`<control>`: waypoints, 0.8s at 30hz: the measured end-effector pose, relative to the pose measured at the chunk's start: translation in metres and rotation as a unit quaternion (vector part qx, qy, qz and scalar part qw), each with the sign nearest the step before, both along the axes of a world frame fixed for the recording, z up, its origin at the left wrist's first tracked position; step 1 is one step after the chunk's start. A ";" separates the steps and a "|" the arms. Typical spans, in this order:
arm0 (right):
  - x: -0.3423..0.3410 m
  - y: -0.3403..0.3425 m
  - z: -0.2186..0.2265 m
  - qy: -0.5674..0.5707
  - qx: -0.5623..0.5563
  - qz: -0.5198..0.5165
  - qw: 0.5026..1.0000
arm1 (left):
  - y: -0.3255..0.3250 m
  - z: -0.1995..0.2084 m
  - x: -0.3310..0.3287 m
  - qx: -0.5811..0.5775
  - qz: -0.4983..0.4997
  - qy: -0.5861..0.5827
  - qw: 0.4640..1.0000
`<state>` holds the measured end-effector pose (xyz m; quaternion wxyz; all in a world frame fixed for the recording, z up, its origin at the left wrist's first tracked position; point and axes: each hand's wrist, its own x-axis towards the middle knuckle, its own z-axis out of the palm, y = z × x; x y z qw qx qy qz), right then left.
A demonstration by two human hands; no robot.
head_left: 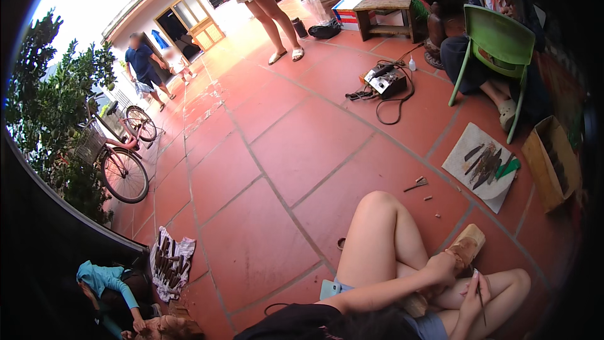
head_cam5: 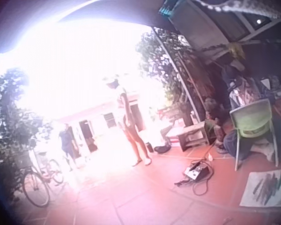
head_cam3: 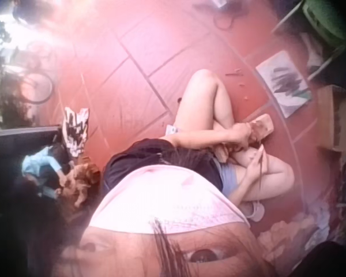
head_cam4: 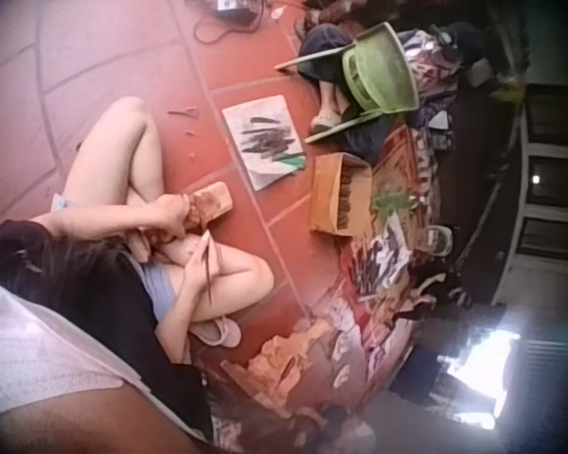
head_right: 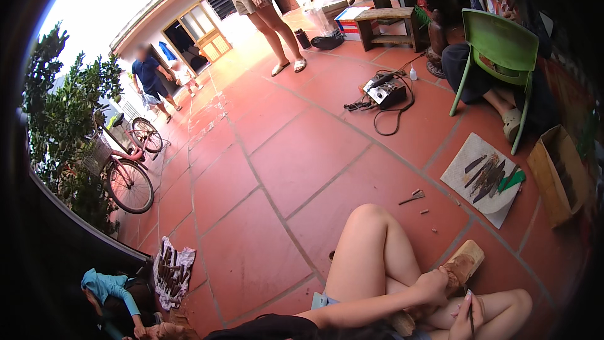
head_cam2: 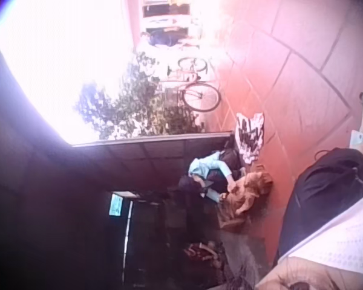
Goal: The person sits cross-legged on a tiled floor and carves a wooden figurine using a small chisel. They hold the wood steady with one hand while carefully shaping the surface with the tool in the other hand.
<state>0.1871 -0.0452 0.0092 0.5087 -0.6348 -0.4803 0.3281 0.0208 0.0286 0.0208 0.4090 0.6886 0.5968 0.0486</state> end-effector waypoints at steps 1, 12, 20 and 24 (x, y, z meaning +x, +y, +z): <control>0.004 0.003 -0.003 0.002 -0.007 -0.006 1.000 | 0.000 0.000 -0.003 -0.001 0.012 -0.011 1.000; 0.020 0.036 0.015 0.048 -0.076 -0.052 0.995 | 0.022 0.003 -0.046 -0.229 0.135 -0.334 0.904; 0.014 0.048 0.024 0.012 -0.050 -0.045 0.998 | 0.018 -0.039 -0.046 -0.320 0.196 -0.464 0.802; 0.006 0.064 0.032 0.034 -0.050 -0.035 0.998 | 0.018 -0.048 -0.036 -0.330 0.241 -0.540 0.736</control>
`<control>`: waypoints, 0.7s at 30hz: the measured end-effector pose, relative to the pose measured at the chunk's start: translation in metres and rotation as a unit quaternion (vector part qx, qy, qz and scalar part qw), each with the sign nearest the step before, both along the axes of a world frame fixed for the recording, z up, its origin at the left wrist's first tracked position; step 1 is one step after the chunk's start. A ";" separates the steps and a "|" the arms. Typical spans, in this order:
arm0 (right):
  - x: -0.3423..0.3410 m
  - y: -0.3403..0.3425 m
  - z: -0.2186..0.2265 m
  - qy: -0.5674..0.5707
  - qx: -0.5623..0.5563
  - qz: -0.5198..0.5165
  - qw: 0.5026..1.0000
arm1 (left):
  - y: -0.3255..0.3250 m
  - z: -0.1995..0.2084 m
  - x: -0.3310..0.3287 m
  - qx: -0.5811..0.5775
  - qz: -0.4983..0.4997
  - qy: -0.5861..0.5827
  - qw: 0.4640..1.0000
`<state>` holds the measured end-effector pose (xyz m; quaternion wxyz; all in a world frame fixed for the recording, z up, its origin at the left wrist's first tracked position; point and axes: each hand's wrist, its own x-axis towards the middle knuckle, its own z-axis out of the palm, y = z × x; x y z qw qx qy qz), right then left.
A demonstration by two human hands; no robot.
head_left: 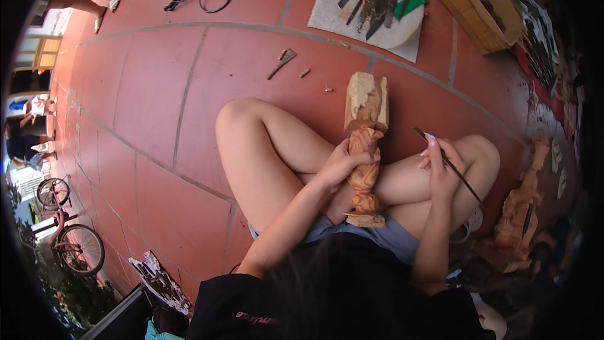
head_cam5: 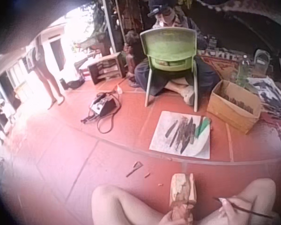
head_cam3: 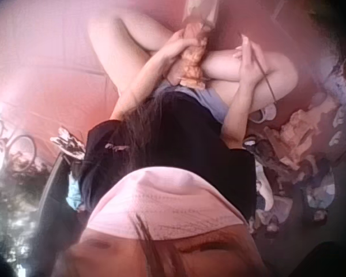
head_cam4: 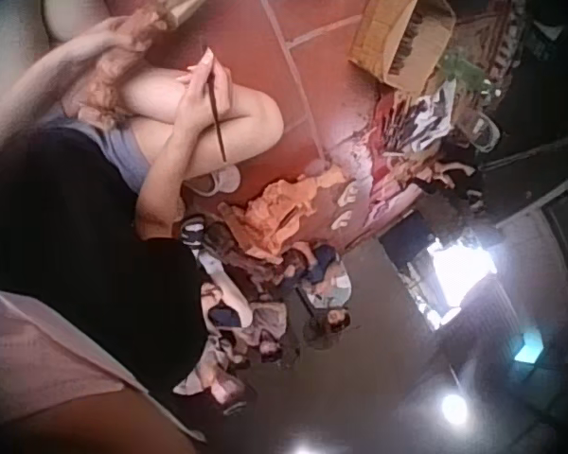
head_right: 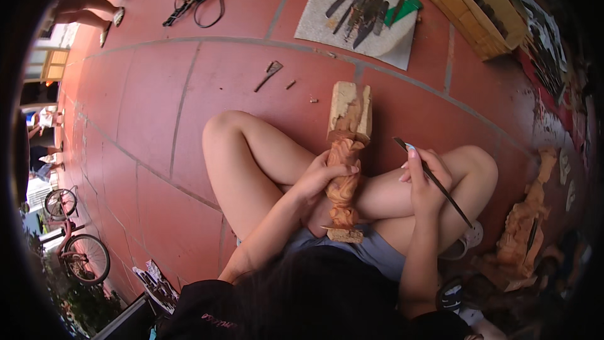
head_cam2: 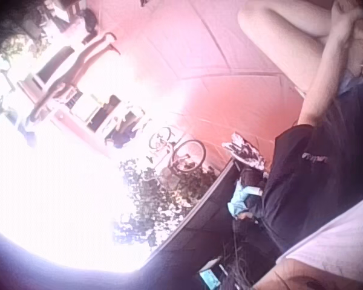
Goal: The person sits cross-legged on a tiled floor and carves a wooden figurine using a small chisel. They hold the wood steady with one hand while carefully shaping the surface with the tool in the other hand.
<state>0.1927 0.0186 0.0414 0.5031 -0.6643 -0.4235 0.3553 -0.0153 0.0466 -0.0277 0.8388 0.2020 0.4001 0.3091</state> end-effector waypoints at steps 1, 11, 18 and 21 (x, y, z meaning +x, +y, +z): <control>0.000 0.003 0.004 -0.019 0.002 0.012 1.000 | 0.001 0.004 0.000 -0.039 -0.007 0.000 0.999; -0.009 -0.001 -0.006 -0.042 0.057 0.129 0.989 | 0.005 0.010 0.007 -0.106 0.029 0.014 0.994; -0.020 0.001 -0.010 -0.102 0.107 0.203 0.968 | 0.005 0.013 0.010 -0.115 0.059 0.063 0.990; -0.023 0.001 -0.019 -0.118 0.137 0.212 0.960 | 0.006 0.012 0.013 -0.110 0.069 0.061 0.990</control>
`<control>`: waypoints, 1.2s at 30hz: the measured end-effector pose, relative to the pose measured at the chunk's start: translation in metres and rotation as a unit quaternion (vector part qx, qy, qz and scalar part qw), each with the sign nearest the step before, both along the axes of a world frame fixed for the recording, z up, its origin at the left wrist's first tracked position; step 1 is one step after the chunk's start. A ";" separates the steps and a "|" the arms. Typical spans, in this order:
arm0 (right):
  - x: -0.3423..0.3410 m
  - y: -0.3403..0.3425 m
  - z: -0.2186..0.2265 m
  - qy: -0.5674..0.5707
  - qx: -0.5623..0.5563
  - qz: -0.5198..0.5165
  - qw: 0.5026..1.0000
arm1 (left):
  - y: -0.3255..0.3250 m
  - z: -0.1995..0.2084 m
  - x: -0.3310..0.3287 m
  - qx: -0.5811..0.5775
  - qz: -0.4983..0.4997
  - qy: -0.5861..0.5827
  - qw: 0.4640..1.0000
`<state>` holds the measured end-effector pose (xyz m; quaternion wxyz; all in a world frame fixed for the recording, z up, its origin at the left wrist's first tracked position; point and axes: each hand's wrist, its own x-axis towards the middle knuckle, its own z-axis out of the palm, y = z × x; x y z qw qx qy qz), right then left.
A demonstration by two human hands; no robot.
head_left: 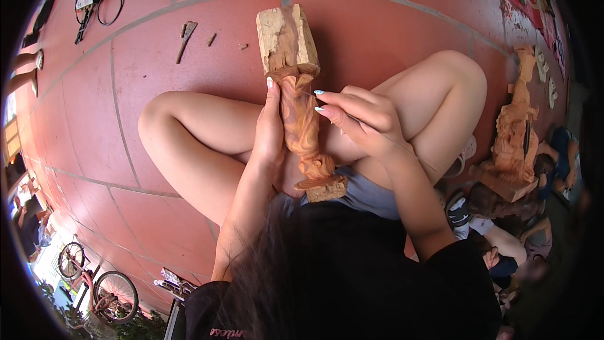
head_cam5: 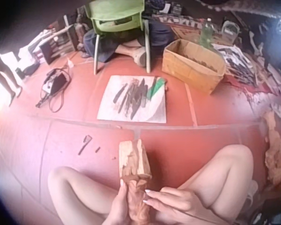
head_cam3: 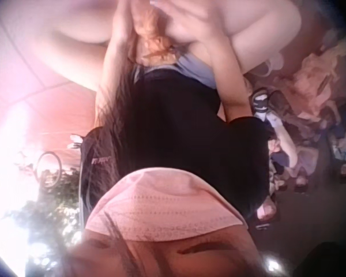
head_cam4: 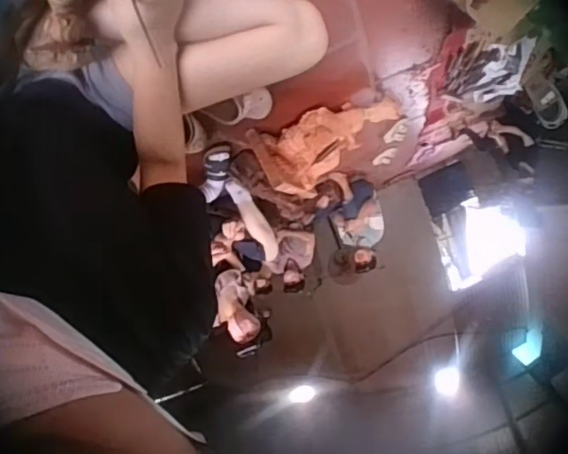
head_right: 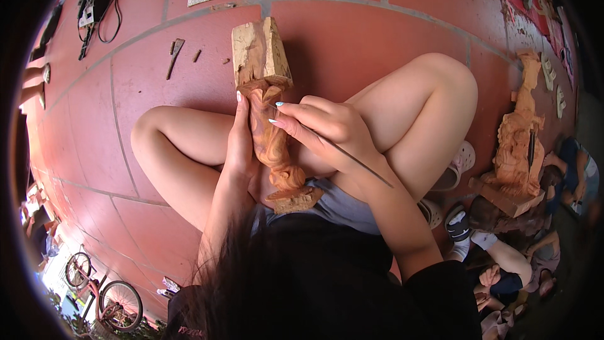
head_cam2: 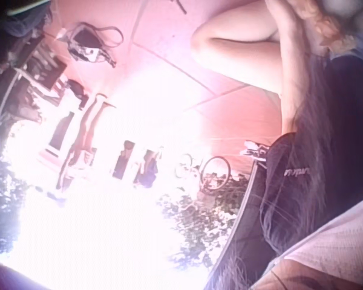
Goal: The person sits cross-legged on a tiled floor and carves a wooden figurine using a small chisel. They hold the wood steady with one hand while carefully shaping the surface with the tool in the other hand.
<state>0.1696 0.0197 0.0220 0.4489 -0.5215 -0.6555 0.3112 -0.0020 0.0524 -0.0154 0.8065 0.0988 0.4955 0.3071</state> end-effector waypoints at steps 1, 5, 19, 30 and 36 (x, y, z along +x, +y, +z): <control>0.000 0.001 -0.003 -0.016 0.021 0.005 1.000 | 0.000 0.001 0.001 0.001 0.004 0.002 1.000; -0.001 -0.003 0.001 -0.071 -0.001 -0.005 0.997 | -0.001 -0.001 0.000 0.006 -0.003 -0.019 1.000; -0.026 -0.010 0.010 -0.181 0.006 -0.102 0.978 | -0.001 -0.005 -0.001 0.030 -0.005 -0.056 0.998; -0.034 -0.025 0.010 -0.257 0.037 -0.079 0.962 | -0.004 -0.021 -0.003 0.040 -0.001 -0.040 0.998; -0.033 -0.024 -0.008 -0.177 0.002 -0.128 0.976 | -0.003 -0.014 -0.002 0.040 0.003 -0.043 0.998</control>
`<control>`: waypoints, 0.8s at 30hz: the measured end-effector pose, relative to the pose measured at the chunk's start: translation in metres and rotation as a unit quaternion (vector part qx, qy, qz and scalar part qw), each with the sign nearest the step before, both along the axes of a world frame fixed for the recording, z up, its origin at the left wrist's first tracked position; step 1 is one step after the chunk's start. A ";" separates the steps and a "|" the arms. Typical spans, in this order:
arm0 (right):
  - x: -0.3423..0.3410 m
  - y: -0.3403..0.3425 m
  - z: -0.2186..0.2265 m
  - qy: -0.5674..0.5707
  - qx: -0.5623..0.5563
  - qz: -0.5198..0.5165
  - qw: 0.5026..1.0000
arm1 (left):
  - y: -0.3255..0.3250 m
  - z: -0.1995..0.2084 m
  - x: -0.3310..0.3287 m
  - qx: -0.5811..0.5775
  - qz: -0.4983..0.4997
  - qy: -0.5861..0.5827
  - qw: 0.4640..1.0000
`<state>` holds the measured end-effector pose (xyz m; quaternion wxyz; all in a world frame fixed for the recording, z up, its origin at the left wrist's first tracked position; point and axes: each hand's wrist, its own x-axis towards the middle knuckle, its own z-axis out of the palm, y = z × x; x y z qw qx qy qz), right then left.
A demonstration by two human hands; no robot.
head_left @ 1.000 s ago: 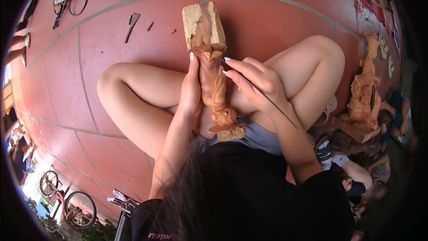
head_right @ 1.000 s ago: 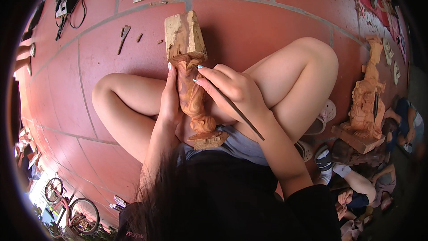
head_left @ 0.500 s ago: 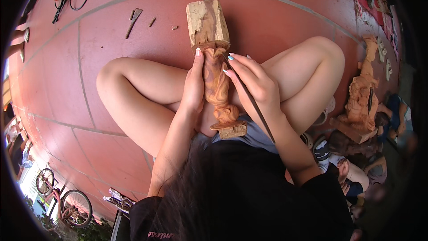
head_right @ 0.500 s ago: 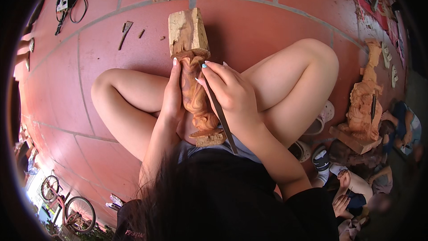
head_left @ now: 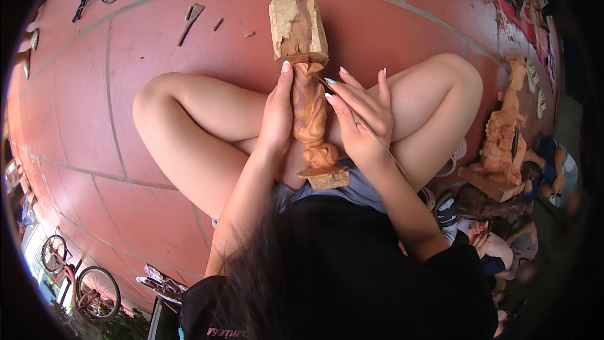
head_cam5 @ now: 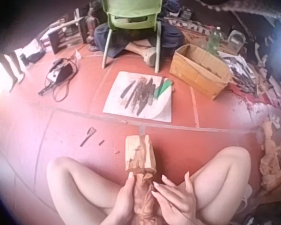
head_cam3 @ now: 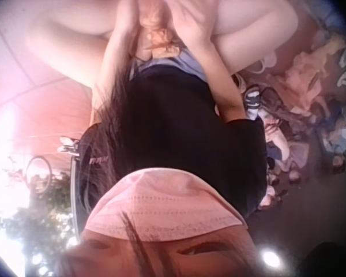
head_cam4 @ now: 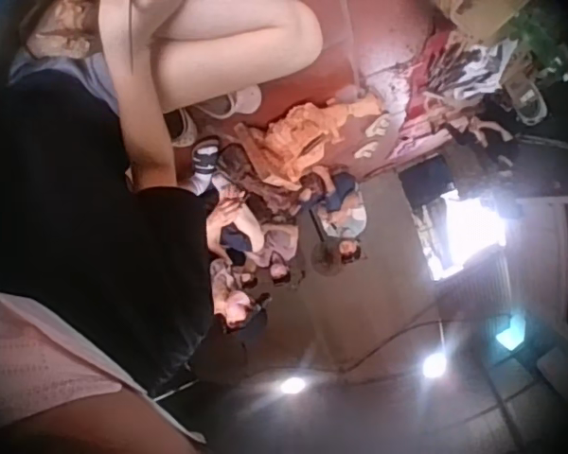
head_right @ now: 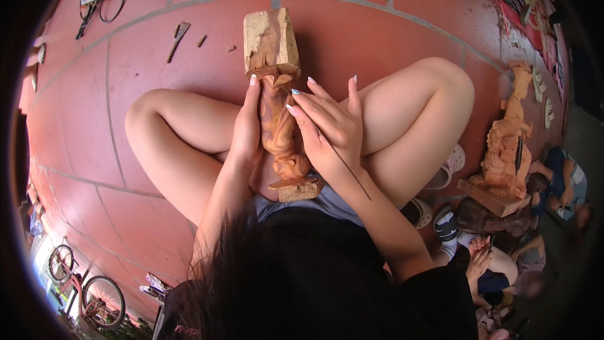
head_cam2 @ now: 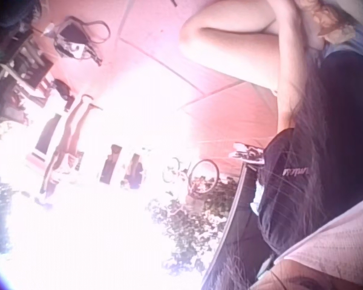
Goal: The person sits cross-legged on a tiled floor and carves a wooden figurine using a small chisel. They hold the wood steady with one hand while carefully shaping the surface with the tool in the other hand.
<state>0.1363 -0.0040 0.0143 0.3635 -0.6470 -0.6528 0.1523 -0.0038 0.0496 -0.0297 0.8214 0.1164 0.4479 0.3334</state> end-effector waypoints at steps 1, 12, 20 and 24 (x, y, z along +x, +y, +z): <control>-0.003 -0.001 0.001 -0.005 0.004 -0.002 1.000 | 0.000 -0.002 0.000 0.002 0.006 -0.003 1.000; -0.008 -0.004 -0.005 -0.032 0.031 -0.026 0.999 | 0.001 0.003 0.001 -0.004 -0.013 -0.010 1.000; -0.006 0.003 -0.006 -0.038 0.065 -0.035 0.997 | 0.000 0.008 0.002 -0.008 -0.008 -0.041 0.999; -0.003 0.001 -0.001 -0.019 0.066 0.019 0.997 | -0.001 0.005 0.001 0.005 0.014 -0.095 0.995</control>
